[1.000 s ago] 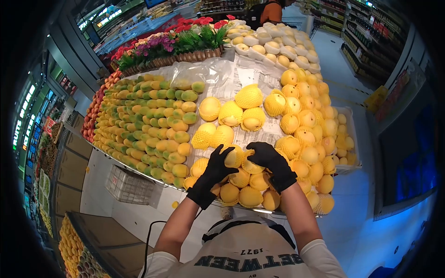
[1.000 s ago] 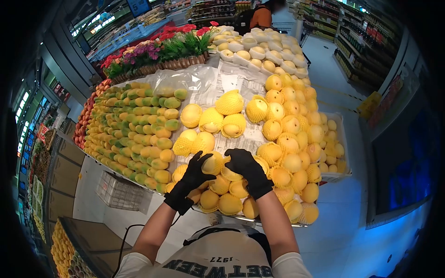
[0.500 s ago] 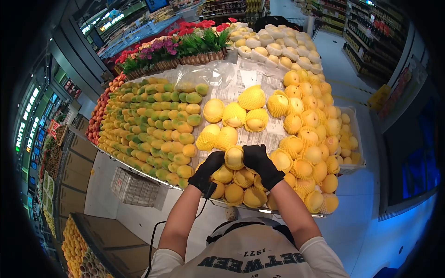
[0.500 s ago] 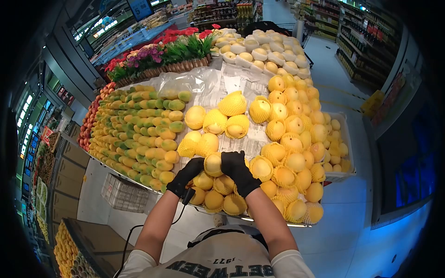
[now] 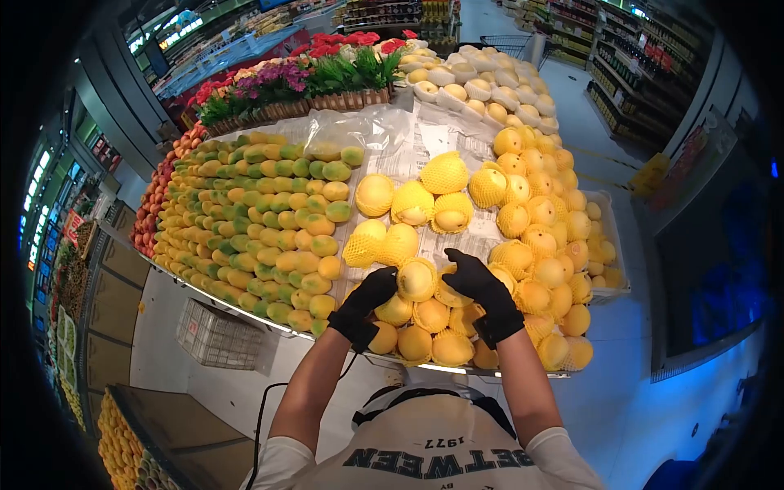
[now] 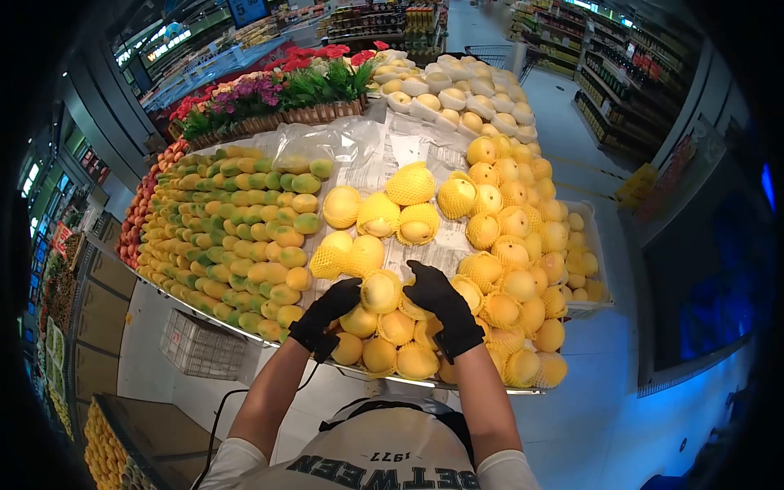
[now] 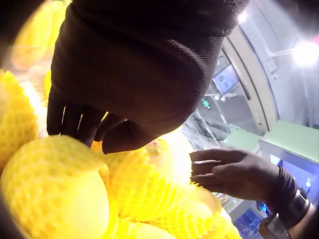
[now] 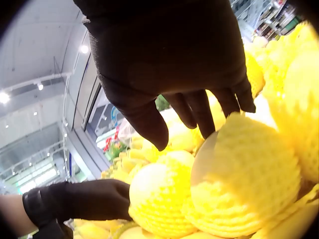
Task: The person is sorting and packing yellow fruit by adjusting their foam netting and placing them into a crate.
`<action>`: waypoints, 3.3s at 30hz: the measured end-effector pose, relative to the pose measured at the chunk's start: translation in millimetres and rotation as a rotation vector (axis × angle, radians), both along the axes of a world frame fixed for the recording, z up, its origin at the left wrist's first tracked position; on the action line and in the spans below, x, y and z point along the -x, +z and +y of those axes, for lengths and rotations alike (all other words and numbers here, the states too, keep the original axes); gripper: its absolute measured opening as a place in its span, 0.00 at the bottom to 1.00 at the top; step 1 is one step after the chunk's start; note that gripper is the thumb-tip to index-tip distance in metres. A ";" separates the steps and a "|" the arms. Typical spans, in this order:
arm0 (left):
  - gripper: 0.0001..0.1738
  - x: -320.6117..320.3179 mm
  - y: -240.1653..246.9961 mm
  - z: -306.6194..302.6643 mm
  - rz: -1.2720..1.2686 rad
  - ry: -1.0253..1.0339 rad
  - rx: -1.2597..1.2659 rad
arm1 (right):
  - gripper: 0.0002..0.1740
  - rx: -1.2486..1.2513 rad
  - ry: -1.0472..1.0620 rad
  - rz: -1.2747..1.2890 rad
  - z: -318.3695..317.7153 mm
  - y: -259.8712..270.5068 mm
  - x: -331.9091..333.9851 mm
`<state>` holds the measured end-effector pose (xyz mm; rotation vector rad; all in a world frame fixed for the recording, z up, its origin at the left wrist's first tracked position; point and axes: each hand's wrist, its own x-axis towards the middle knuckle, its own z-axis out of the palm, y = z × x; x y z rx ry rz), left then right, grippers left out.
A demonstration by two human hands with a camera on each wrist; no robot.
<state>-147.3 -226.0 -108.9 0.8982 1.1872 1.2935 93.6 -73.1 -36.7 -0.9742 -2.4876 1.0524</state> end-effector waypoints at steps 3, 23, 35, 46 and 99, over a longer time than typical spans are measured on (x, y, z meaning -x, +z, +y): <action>0.22 14.4 6.9 -10.4 0.290 0.066 -0.048 | 0.28 0.099 -0.132 0.164 -14.1 42.3 -42.0; 0.47 -45.7 64.5 0.0 1.209 -0.055 -0.135 | 0.13 0.202 -0.610 0.193 -132.1 3.0 -80.3; 0.24 42.1 82.3 -84.8 0.635 0.408 0.084 | 0.14 0.275 -0.461 0.170 -99.6 41.7 -48.5; 0.20 27.5 82.6 -117.9 0.660 0.494 0.164 | 0.13 0.359 -0.357 0.224 -94.0 37.9 -8.7; 0.09 -312.8 85.8 -55.1 0.507 -0.260 -0.190 | 0.10 0.432 -0.952 0.535 -254.0 -12.6 -385.4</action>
